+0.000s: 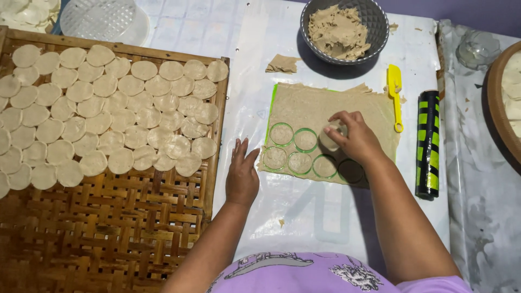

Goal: Rolling out dough and cutting out small circular pieces to place on a tray.

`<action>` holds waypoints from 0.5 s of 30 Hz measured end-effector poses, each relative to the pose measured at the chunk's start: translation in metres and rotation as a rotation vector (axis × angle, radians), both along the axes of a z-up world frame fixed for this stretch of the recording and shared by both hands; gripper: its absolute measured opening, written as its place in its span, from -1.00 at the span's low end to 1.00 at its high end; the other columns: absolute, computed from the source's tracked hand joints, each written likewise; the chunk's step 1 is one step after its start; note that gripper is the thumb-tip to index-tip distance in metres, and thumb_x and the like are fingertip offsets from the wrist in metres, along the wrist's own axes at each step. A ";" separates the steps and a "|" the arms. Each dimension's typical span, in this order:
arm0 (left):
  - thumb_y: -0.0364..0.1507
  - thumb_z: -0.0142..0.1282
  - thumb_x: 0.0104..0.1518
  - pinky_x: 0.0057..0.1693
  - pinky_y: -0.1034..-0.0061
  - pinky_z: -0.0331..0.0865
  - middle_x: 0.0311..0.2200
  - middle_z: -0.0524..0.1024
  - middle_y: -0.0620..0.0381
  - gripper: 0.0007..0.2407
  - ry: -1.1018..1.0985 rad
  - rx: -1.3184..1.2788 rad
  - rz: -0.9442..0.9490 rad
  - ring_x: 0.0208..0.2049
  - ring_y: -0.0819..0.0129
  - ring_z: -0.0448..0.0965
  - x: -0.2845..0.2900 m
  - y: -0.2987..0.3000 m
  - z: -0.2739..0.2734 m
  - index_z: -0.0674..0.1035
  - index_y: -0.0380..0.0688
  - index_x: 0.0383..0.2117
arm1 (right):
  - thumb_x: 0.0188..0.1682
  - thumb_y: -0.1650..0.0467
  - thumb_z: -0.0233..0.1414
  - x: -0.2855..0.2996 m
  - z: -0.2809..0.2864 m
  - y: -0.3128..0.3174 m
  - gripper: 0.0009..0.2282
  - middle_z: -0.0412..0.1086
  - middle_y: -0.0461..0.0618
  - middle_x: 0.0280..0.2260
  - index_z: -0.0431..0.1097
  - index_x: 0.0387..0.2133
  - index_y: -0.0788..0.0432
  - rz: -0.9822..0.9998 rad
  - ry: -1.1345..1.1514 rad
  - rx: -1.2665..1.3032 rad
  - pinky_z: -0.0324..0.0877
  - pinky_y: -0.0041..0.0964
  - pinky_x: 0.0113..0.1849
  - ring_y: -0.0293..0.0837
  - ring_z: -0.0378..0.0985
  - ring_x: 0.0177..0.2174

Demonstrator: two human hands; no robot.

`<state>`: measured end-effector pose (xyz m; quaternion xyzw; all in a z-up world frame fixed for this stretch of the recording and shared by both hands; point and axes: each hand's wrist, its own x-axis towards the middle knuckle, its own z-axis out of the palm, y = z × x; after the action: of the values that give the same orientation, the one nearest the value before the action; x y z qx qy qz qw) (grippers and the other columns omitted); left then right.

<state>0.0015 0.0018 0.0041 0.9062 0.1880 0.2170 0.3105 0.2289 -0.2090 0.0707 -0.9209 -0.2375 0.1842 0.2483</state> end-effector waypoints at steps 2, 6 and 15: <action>-0.68 -0.11 0.21 0.44 0.10 0.07 0.28 0.31 -0.16 -0.71 -0.004 -0.001 0.002 0.39 -0.15 0.14 0.000 0.000 0.000 0.57 -0.15 -0.01 | 0.04 0.15 0.07 -0.005 -0.005 -0.004 -0.70 0.27 0.20 -0.02 0.35 0.00 -0.13 -0.016 0.006 -0.016 0.41 0.31 -0.02 0.47 0.46 -0.01; -0.67 -0.11 0.21 0.43 0.09 0.07 0.28 0.31 -0.16 -0.71 -0.013 -0.003 0.003 0.39 -0.15 0.14 -0.001 0.000 -0.002 0.57 -0.15 -0.01 | 0.05 0.11 0.05 -0.013 -0.014 -0.004 -0.70 0.27 0.18 0.00 0.37 -0.01 -0.13 -0.040 0.024 -0.039 0.41 0.31 -0.02 0.43 0.48 -0.02; -0.68 -0.10 0.20 0.43 0.09 0.08 0.28 0.31 -0.17 -0.70 -0.007 0.003 0.018 0.39 -0.17 0.14 -0.001 -0.001 -0.002 0.56 -0.15 0.00 | 0.08 0.04 -0.03 -0.016 -0.031 0.002 -0.68 0.24 0.11 -0.02 0.29 -0.03 -0.15 -0.010 -0.022 -0.120 0.47 0.35 -0.10 0.46 0.55 -0.14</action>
<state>0.0008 0.0012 0.0024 0.9042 0.1947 0.2231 0.3078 0.2128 -0.2073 0.0396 -0.9372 -0.2244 0.1867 0.1910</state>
